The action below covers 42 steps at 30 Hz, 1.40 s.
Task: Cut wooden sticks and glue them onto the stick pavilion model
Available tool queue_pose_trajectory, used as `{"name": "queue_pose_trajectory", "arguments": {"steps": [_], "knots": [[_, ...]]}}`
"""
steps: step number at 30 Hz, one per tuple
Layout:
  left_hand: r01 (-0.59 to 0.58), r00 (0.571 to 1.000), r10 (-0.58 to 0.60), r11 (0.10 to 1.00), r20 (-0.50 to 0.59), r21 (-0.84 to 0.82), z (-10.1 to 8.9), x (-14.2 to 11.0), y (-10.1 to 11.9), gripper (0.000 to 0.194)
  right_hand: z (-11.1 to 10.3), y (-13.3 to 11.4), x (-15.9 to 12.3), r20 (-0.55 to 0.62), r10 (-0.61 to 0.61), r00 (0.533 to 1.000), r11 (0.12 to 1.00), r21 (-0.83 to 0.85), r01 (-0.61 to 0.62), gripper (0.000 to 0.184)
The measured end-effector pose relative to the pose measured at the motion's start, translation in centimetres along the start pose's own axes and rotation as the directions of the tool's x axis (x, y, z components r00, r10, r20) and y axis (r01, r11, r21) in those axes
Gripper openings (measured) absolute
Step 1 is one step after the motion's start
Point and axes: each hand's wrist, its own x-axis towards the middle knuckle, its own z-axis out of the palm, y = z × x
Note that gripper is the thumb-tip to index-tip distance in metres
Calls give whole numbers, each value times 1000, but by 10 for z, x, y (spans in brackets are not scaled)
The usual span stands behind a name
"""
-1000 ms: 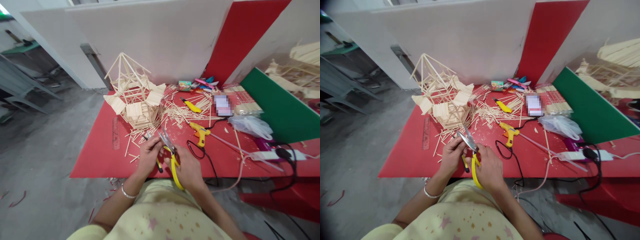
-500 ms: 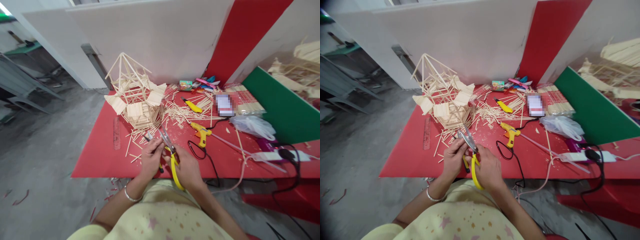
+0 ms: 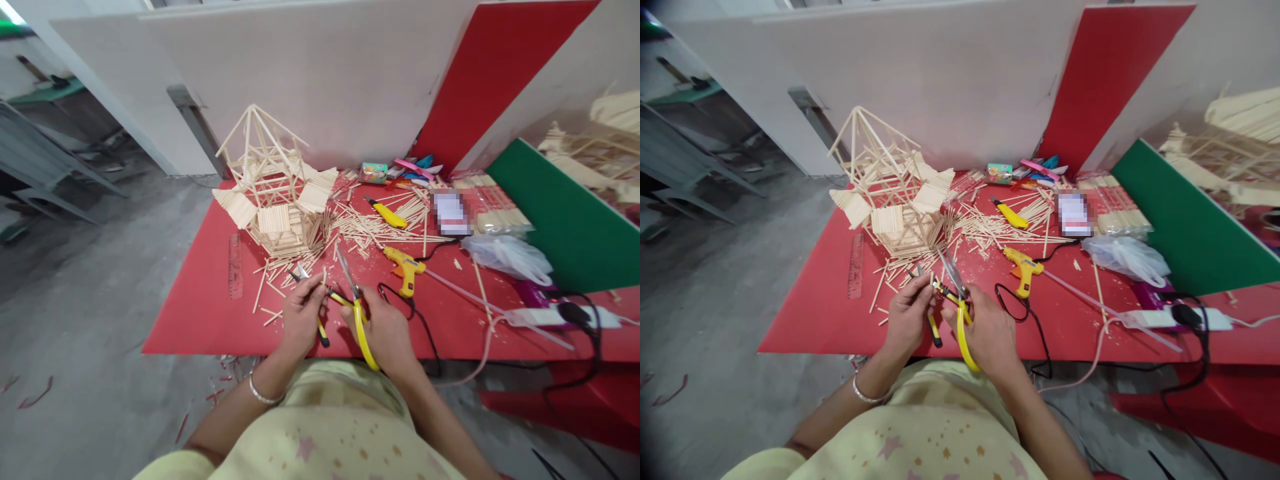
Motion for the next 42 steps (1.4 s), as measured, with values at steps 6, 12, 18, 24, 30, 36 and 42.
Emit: {"name": "queue_pose_trajectory", "arguments": {"steps": [6,12,18,24,30,36,42], "knots": [[8,1000,-7,999,12,-48,-3,2,0,28,-9,-16,0,49,-100,994,993,-51,102,45],[0,1000,0,1000,31,-2,-4,-1,10,24,1,-18,0,50,-97,994,990,-102,102,44],[-93,995,90,993,33,79,-8,1,15,20,0,-22,0,81,-119,990,986,-104,127,47],[-127,991,123,989,57,80,-13,2,4,16,3,-22,-1,109,-70,992,997,-17,72,37],[71,997,-67,992,39,-106,-7,4,1,32,12,0,3,36,-9,999,1000,-4,9,43],[233,972,-208,918,109,-322,-10,13,24,36,5,22,32,-90,194,977,875,-434,-214,56],[269,963,-239,895,124,-355,-22,25,40,32,9,24,38,-35,181,983,836,-521,-173,51]]}}
